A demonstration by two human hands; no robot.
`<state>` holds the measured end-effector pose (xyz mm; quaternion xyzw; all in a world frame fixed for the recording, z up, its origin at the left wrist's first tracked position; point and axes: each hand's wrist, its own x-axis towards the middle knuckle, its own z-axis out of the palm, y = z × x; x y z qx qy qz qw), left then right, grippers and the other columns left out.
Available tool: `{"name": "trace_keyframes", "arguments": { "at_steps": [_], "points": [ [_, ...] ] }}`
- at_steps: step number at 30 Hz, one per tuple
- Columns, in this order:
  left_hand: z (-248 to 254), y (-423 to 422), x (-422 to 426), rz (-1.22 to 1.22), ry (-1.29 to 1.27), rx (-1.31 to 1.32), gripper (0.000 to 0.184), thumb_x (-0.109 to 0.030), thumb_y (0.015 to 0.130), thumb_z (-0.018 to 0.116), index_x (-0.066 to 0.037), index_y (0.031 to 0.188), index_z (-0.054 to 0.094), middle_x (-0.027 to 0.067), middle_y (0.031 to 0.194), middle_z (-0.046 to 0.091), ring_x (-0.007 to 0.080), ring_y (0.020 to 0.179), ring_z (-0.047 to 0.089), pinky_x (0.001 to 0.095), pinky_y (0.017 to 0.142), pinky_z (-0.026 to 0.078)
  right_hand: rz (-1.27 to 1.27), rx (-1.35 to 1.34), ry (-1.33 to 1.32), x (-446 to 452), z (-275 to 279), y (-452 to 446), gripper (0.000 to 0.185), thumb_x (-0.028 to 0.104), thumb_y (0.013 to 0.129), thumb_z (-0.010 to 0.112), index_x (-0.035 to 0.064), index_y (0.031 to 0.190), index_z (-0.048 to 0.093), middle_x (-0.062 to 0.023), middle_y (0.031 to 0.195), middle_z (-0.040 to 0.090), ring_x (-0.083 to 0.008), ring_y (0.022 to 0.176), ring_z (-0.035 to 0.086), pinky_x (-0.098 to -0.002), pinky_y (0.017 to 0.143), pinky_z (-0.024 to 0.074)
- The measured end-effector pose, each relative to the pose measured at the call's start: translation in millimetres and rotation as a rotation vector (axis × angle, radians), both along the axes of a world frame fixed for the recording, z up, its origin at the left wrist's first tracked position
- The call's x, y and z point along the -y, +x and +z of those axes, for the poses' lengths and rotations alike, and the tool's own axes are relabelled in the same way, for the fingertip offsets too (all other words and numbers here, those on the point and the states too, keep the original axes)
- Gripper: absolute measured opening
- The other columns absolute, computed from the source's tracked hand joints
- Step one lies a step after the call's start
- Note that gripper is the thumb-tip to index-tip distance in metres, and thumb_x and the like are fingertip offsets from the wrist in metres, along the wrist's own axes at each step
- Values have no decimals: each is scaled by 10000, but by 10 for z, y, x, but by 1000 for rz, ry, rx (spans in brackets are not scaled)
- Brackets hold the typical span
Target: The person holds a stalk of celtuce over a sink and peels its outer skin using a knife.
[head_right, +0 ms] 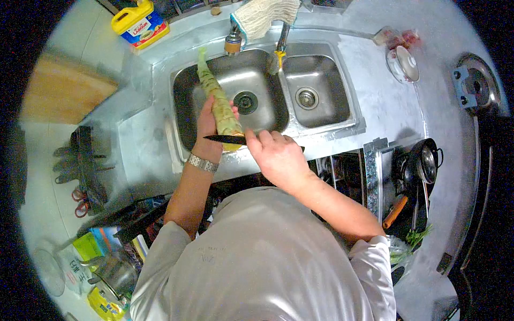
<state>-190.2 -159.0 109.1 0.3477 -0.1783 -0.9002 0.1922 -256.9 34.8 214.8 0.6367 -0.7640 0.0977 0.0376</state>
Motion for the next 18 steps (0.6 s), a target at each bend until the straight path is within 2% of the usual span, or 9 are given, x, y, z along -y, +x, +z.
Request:
{"name": "trace_keyframes", "arguments": {
  "at_steps": [4,6,13,18],
  "points": [
    [110,-91,-16,61,59,32,419,-451,980,502,-47,1092,491,107,919,592,243,736,617,391,677,553,-52,-12,12,58,27,2,461,119,763,599,13,1209,547,-71,831,577,-207,727,632,-329,574,548],
    [145,-108,-20,98,-24,57,483,-492,952,551,-11,999,562,114,840,636,229,735,649,353,684,579,-96,-17,25,84,25,0,443,110,762,603,7,1190,551,-71,821,578,-203,714,641,-319,560,545],
    [46,-83,34,116,-39,31,490,-500,936,577,-11,969,573,116,839,636,234,744,651,360,685,580,-108,0,1,135,-18,-29,409,94,766,594,9,1163,545,-68,810,577,-213,680,645,-324,558,547],
    [127,-65,39,51,-77,79,467,-494,942,570,-36,1034,550,112,888,637,242,742,646,374,680,581,109,-6,-46,161,-96,-261,418,97,760,591,8,1165,541,-76,803,577,-234,683,646,-335,562,550]
  ]
}}
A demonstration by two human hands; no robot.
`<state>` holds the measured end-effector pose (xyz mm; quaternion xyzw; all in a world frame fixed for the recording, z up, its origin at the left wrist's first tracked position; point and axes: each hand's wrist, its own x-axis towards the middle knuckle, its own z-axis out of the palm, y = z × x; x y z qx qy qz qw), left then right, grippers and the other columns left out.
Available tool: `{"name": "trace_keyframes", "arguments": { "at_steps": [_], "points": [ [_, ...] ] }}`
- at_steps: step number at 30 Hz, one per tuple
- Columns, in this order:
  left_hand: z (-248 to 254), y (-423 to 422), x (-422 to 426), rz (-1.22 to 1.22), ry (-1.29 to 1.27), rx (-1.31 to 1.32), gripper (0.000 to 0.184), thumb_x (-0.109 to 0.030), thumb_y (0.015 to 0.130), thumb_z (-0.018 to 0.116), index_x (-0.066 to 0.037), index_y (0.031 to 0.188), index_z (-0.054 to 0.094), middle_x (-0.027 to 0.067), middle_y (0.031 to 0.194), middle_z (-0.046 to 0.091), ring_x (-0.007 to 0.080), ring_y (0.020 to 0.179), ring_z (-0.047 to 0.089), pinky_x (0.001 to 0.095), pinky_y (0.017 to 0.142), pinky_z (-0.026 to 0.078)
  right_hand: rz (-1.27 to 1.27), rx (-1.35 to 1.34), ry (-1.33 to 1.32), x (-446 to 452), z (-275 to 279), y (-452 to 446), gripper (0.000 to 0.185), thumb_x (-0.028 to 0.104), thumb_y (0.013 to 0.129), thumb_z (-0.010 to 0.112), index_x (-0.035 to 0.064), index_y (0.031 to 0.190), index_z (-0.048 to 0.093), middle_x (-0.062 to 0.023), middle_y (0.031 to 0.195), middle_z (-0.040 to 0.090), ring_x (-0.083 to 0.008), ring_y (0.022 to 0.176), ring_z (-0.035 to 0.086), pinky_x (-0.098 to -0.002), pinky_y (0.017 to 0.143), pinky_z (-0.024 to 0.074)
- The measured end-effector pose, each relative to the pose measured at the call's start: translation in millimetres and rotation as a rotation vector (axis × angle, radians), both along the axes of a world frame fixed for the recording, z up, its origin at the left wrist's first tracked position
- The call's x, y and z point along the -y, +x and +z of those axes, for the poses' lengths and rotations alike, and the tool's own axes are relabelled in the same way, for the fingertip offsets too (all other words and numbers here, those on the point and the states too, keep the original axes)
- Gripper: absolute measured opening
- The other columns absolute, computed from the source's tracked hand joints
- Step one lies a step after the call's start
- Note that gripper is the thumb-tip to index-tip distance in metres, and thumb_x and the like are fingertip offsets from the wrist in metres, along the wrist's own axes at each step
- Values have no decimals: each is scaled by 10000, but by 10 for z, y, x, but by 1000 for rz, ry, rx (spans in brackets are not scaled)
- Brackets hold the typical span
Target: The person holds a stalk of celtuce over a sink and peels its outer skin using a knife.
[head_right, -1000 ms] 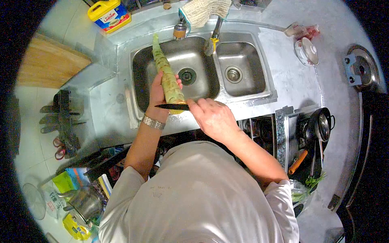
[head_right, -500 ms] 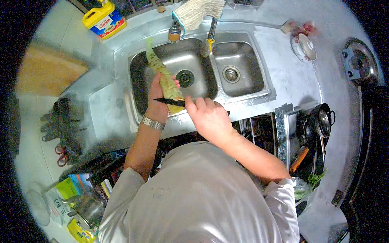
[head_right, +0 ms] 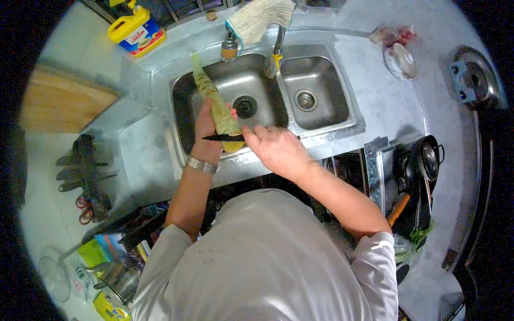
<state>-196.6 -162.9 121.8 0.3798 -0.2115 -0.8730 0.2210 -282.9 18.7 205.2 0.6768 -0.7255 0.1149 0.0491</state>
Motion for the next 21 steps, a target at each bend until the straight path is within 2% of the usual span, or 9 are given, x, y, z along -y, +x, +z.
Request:
{"name": "trace_keyframes", "arguments": {
  "at_steps": [2,8,12,13,15,17,19,21],
  "points": [
    [-57,9,6,10,28,-25,465,-493,942,569,-41,1050,543,112,899,636,242,736,643,377,677,580,42,1,-11,2,20,21,415,94,761,589,10,1165,541,-77,804,578,-234,685,646,-335,565,551],
    [-30,20,-58,82,41,-84,460,-483,945,568,-40,1063,530,118,909,625,248,740,638,387,669,574,-238,69,115,46,87,306,395,57,759,611,-37,1137,541,-116,816,619,-242,684,682,-332,539,558],
    [-8,37,-70,114,-5,-54,452,-480,954,549,-40,1058,526,117,889,627,257,732,636,397,668,572,-243,85,67,17,38,303,392,61,765,600,-34,1140,540,-112,807,614,-248,683,678,-335,548,559],
    [-12,42,-57,111,-7,-52,452,-480,954,549,-40,1058,526,117,889,627,257,732,636,397,668,572,-155,53,77,5,37,219,387,64,770,593,-34,1140,540,-111,805,612,-251,682,677,-338,552,560],
    [-27,29,-5,54,43,-9,347,-410,990,517,-119,1160,430,109,911,588,265,705,622,422,644,555,-69,21,83,24,55,62,382,67,775,585,-34,1140,540,-109,803,610,-253,682,676,-341,557,561],
    [-44,23,16,37,89,-43,357,-415,987,522,-110,1154,443,108,909,591,263,699,623,421,640,556,79,-12,40,65,87,-48,375,74,783,574,-31,1142,541,-106,796,605,-252,682,673,-343,561,560],
    [-9,15,31,19,133,-78,368,-421,984,527,-100,1148,455,107,906,594,262,693,623,419,636,557,68,19,59,82,86,6,371,58,785,570,-30,1144,539,-115,813,613,-260,680,678,-358,562,563],
    [30,20,0,51,87,-60,394,-434,975,542,-83,1142,473,109,926,596,254,706,626,411,645,558,-115,130,52,67,77,192,373,32,785,560,-36,1151,532,-136,825,624,-284,674,683,-380,568,566]
  ]
}}
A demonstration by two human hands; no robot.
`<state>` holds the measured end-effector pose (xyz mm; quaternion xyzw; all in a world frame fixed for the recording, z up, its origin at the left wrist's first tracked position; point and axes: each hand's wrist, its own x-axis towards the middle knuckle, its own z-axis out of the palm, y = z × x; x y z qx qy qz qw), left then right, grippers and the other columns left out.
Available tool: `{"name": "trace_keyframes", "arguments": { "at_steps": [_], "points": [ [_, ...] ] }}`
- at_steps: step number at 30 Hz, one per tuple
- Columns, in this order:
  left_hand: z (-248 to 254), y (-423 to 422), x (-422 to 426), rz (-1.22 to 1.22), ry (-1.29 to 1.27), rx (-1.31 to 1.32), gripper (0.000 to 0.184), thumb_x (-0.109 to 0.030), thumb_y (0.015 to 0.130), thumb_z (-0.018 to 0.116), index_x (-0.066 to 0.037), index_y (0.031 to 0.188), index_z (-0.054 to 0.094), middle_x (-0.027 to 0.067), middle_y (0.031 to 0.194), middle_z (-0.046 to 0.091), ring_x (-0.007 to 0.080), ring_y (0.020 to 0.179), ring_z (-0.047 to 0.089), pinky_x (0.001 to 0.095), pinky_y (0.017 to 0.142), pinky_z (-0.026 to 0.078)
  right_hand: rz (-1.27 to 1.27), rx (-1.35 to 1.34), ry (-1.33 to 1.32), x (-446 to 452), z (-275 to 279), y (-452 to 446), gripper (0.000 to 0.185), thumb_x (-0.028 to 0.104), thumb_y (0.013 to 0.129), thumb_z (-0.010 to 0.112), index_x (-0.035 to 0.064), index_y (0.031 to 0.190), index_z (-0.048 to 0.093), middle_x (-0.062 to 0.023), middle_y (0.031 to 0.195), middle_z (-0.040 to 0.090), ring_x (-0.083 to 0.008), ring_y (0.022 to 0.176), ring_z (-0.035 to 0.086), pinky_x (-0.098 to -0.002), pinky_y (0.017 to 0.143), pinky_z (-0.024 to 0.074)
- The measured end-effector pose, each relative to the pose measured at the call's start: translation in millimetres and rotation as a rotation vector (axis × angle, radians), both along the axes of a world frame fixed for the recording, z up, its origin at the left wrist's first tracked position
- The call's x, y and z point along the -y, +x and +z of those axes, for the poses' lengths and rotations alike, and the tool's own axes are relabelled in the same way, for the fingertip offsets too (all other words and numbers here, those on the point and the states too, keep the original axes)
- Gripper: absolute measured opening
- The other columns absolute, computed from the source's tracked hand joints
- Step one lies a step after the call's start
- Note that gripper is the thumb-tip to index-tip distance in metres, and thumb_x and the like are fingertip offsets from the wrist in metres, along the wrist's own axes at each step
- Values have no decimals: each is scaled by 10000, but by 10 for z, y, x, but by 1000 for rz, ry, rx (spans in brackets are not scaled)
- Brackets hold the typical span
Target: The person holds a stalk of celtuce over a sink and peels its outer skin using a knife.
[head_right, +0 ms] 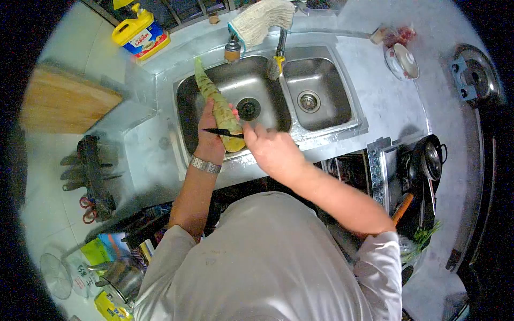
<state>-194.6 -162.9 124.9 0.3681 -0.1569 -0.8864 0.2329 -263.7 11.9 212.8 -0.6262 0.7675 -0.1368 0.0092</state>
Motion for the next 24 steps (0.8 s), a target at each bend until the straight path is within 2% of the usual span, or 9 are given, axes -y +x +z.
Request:
{"name": "trace_keyframes", "arguments": {
  "at_steps": [5,7,10,11,13,17,21,24],
  "points": [
    [13,79,-68,20,-92,17,400,-438,967,555,-91,1146,467,111,952,596,250,730,632,407,660,559,-98,136,-33,-5,-143,133,394,9,796,551,-53,1183,516,-159,816,633,-323,668,681,-396,571,569],
    [-52,84,-58,10,-127,18,389,-433,969,554,-95,1140,466,113,960,596,251,737,634,405,664,559,-58,166,17,-27,-81,97,519,-23,757,554,-21,1270,474,-184,883,628,-365,711,664,-435,609,558],
    [-92,74,-25,3,-102,24,380,-433,974,544,-101,1137,461,115,939,602,256,736,636,412,662,559,29,146,3,-39,170,77,530,33,818,553,-35,1330,435,-166,846,624,-332,677,667,-414,587,561],
    [-94,100,-24,-23,-85,-15,373,-430,978,534,-103,1141,458,116,925,604,260,727,637,413,651,560,94,177,-13,-49,137,41,616,57,811,564,-19,1396,389,-160,839,606,-325,679,662,-425,597,558],
    [-97,106,-10,-47,-71,-56,366,-426,983,525,-105,1144,454,116,910,607,264,719,637,413,640,561,124,128,32,-43,115,-5,633,63,806,565,-20,1406,380,-151,830,598,-320,662,661,-421,582,558],
    [-95,67,-12,-66,-49,36,358,-423,984,522,-113,1151,457,114,890,608,269,697,639,404,603,562,193,-10,98,-36,66,-45,675,73,802,560,-22,1435,347,-135,812,586,-310,600,653,-410,530,557],
    [-95,93,6,-104,-108,51,366,-429,981,526,-115,1156,460,112,890,603,262,692,639,399,596,562,208,-28,65,12,17,-59,658,71,798,560,-19,1420,365,-131,821,586,-297,579,655,-395,505,558],
    [-15,123,-1,-82,-106,48,378,-445,978,522,-121,1163,462,106,910,598,245,698,639,391,595,562,144,49,-26,64,-181,8,628,41,804,563,21,1408,389,-138,747,597,-296,595,665,-405,499,544]
  ]
}}
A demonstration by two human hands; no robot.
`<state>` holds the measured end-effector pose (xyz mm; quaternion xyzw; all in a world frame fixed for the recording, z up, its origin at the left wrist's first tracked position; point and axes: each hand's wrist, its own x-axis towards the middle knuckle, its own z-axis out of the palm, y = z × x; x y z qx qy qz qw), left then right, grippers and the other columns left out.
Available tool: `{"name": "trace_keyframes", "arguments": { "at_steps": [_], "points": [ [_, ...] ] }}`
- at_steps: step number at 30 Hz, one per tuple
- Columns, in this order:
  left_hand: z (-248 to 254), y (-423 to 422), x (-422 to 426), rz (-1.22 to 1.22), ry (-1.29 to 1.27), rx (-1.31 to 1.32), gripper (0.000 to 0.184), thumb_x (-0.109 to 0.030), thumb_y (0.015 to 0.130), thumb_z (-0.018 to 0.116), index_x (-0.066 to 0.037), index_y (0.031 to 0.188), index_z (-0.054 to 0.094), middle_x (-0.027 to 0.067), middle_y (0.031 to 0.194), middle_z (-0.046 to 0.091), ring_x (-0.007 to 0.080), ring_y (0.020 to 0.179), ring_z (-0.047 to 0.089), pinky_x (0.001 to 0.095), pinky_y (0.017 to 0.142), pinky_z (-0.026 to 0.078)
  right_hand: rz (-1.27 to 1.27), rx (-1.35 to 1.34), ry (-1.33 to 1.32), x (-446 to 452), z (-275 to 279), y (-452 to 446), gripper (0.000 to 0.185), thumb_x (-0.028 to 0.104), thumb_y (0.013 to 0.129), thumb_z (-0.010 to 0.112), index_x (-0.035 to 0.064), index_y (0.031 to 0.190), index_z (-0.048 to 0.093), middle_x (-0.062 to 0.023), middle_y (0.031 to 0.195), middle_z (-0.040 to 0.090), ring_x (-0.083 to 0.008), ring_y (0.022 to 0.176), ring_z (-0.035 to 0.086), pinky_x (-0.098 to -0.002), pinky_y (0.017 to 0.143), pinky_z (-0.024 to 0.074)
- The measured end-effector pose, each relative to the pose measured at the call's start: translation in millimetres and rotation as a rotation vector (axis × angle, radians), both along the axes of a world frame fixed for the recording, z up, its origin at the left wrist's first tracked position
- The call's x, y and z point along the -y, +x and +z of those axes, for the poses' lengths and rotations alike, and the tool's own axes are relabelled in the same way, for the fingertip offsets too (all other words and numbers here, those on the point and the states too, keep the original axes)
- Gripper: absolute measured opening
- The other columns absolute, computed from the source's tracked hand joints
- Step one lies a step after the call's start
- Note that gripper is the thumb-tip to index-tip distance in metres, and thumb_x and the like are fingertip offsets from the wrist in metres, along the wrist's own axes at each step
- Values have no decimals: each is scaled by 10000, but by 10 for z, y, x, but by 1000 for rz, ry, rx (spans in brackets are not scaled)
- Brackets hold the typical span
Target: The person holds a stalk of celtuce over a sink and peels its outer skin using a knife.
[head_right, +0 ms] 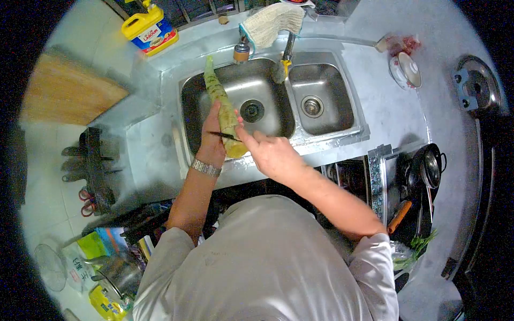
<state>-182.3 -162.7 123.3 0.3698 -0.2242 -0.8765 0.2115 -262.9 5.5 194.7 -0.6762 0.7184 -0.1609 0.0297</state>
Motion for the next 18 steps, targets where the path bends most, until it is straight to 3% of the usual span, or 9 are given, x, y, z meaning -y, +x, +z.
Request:
{"name": "trace_keyframes", "arguments": {
  "at_steps": [2,3,5,6,9,12,14,16,18],
  "points": [
    [131,98,-64,-16,-28,48,392,-455,974,523,-118,1167,465,102,921,595,229,701,637,377,592,561,-231,332,-144,57,-148,24,591,8,812,564,61,1384,424,-175,683,615,-324,599,660,-436,511,526],
    [198,139,-99,-39,-62,94,407,-465,970,524,-116,1171,467,98,932,593,214,704,635,363,588,560,-452,604,-84,98,-101,-132,510,37,885,536,58,1381,424,-258,801,629,-418,720,651,-482,603,513],
    [200,269,-169,-58,-59,71,441,-462,969,529,-79,1182,478,96,930,605,200,697,633,338,585,566,-586,381,-223,150,-212,-501,379,67,940,506,31,1317,492,-264,773,641,-415,696,658,-489,608,516],
    [194,318,-195,-87,-51,44,476,-460,968,534,-42,1192,489,93,928,617,187,690,632,312,581,572,-554,495,-201,139,-236,-630,369,86,942,508,7,1302,504,-274,842,651,-411,758,666,-500,680,517],
    [144,328,-174,-90,2,11,480,-451,968,537,-47,1219,471,89,921,622,180,681,632,301,577,575,-475,511,-77,111,-463,-752,418,107,950,497,24,1359,474,-251,847,657,-346,767,676,-453,735,520],
    [125,352,-154,-107,-14,32,473,-444,972,531,-53,1228,463,86,917,629,173,660,631,299,571,575,-560,864,151,153,-609,-714,490,94,943,480,61,1428,425,-195,862,663,-248,746,655,-377,743,514],
    [134,416,-141,-126,-29,24,466,-444,973,527,-56,1224,465,87,918,632,170,654,632,296,565,574,-525,1157,57,168,-851,-705,542,105,967,474,110,1496,355,-24,745,567,-75,637,503,-234,559,415],
    [118,424,-131,-150,-45,14,460,-443,975,523,-59,1221,468,87,918,636,168,649,633,293,559,572,-486,1114,68,186,-870,-728,562,112,966,475,97,1507,320,-38,768,594,-74,588,496,-222,523,402],
    [60,428,-125,-146,-116,33,593,-577,946,484,-10,1098,574,95,742,635,163,614,633,276,531,537,-538,1175,235,215,-863,-769,592,105,955,481,86,1516,291,-51,770,616,-85,531,496,-235,493,413]
  ]
}}
